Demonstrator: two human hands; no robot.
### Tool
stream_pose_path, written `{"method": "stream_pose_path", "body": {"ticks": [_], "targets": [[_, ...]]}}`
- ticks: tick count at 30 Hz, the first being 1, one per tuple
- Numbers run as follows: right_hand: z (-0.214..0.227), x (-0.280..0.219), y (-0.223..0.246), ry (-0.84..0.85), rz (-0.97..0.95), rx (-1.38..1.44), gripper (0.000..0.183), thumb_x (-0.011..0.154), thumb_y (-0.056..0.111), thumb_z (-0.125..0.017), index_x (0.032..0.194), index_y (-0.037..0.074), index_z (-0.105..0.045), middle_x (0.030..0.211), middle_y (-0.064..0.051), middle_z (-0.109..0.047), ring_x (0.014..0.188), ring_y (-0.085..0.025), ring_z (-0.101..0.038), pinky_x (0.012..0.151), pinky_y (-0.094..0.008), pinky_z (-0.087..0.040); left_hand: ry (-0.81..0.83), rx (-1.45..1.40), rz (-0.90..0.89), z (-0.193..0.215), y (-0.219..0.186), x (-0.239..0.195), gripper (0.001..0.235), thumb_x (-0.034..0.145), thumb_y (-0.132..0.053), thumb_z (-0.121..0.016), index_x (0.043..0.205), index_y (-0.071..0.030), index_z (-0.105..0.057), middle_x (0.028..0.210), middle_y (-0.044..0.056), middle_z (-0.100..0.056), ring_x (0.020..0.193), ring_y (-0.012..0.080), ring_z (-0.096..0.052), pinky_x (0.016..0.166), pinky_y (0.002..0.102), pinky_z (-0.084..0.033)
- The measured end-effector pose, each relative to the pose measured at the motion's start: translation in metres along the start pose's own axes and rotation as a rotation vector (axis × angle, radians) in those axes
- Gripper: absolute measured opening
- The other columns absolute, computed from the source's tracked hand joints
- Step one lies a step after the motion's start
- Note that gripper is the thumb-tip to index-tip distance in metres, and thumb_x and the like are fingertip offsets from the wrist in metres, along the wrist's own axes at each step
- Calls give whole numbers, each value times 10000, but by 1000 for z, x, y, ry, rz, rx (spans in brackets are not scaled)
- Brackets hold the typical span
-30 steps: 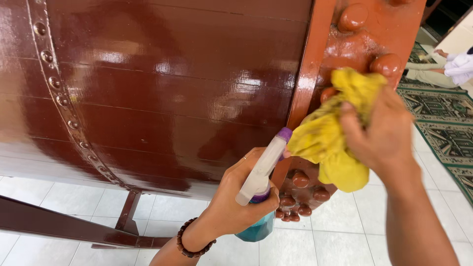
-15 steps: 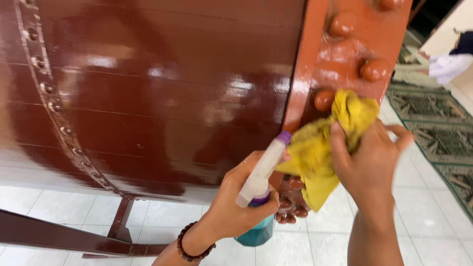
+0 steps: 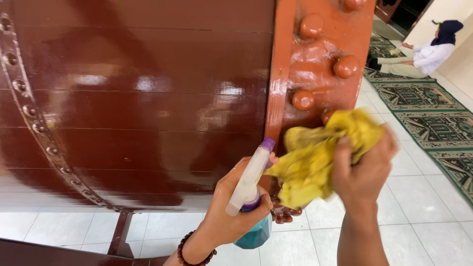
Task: The person sprays liquid from a blue bottle onto the surface and decorative studs of a large brown drum and wipes the areas with a yellow cloth.
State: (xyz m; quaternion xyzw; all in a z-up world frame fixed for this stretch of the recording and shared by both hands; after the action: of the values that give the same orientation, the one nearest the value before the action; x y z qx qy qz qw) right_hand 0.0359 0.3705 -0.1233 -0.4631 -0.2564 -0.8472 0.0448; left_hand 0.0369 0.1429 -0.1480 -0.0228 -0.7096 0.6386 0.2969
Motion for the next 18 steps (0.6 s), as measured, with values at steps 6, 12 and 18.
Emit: {"method": "stream_pose_path", "body": {"ticks": [6,12,18], "targets": [[-25,38,7,38,350,-170,250,984,155,-677,1171,-8,-652,1136,-207,-680,1167,-433,-629,1187,-582,-391,27,-107,15,-11,8,5,601,825,103,-642,1407,20,-517,1407,60,-598,818,88,-700,759,258,-564],[16,-2,-27,-90,-263,157,281,991,190,-611,1188,-3,-667,1004,-149,-700,871,-306,-678,831,-457,-539,-33,-101,35,0,5,-2,645,805,111,-638,1427,9,-501,1392,65,-591,799,102,-699,740,263,-568],[-31,11,50,-9,294,-460,418,896,242,-737,1085,-129,-700,1138,-249,-712,1241,-415,-589,1194,-572,-198,-6,-100,43,-15,15,-5,683,825,107,-639,1478,19,-460,1393,86,-622,799,111,-695,765,277,-574]]}}
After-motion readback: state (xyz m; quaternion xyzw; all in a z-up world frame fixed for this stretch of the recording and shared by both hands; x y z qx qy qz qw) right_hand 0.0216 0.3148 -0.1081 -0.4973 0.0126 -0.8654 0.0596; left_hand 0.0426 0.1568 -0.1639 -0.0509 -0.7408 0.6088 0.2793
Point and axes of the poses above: each hand's wrist, its own x-axis towards the middle knuckle, its own z-axis out of the back of the hand, y = z × x, the point moved 8 cm from there along x, towards the middle knuckle
